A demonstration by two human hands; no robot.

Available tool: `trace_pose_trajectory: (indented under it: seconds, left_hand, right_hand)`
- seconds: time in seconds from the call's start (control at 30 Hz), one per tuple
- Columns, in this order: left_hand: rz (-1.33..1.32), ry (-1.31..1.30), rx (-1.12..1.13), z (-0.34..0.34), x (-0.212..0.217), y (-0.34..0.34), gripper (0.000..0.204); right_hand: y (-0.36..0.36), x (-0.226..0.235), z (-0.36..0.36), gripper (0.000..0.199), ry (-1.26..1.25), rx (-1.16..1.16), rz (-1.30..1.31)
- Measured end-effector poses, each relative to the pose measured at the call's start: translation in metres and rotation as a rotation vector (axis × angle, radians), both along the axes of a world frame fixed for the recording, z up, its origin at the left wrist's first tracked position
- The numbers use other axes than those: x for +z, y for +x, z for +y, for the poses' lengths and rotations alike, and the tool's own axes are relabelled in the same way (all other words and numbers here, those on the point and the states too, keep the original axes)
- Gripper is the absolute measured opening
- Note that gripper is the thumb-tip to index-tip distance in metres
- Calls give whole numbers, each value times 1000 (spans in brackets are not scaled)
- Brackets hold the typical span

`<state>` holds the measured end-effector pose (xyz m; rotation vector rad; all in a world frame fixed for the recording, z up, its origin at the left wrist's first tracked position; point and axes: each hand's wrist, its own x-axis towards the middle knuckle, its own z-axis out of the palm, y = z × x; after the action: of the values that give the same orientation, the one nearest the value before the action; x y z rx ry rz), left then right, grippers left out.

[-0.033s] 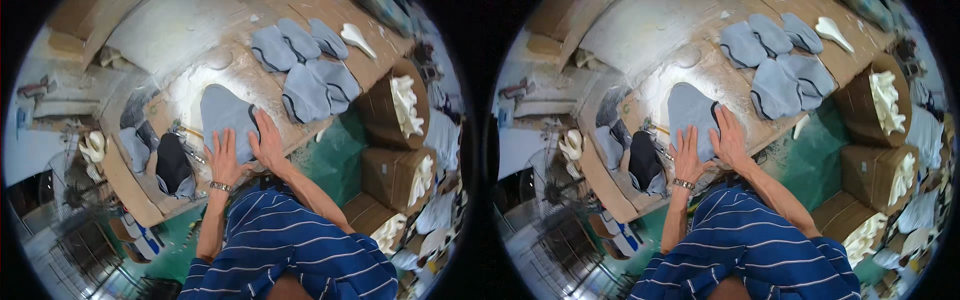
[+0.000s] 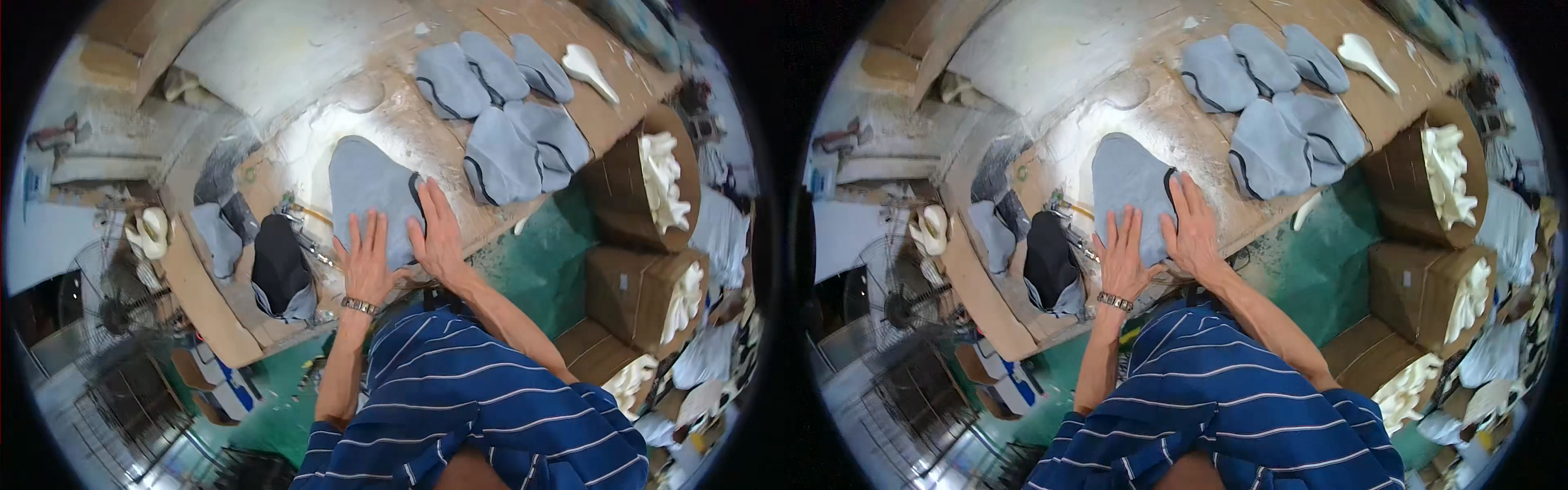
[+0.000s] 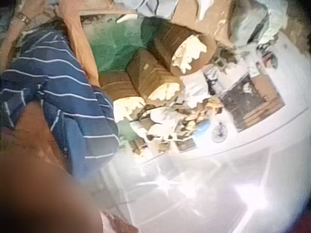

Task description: Applying adhesive to fabric bicycle seat covers using a spray gun and assembling them.

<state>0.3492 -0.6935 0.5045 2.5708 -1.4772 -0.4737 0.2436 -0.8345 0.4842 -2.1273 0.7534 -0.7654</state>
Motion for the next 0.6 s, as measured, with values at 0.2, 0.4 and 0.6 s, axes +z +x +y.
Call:
trace_pose_trajectory:
  seconds: [0.2, 0.4, 0.6]
  left_hand:
    - [29, 13, -219, -15, -13, 38, 125]
    - [161, -14, -155, -14, -13, 46, 125]
    - [130, -41, -83, -2, -13, 34, 141]
  right_hand:
    - [7, -64, 10, 46, 19, -20, -42]
    - [11, -38, 0, 47, 31, 6, 46]
    - [13, -15, -16, 43, -207, 195, 114]
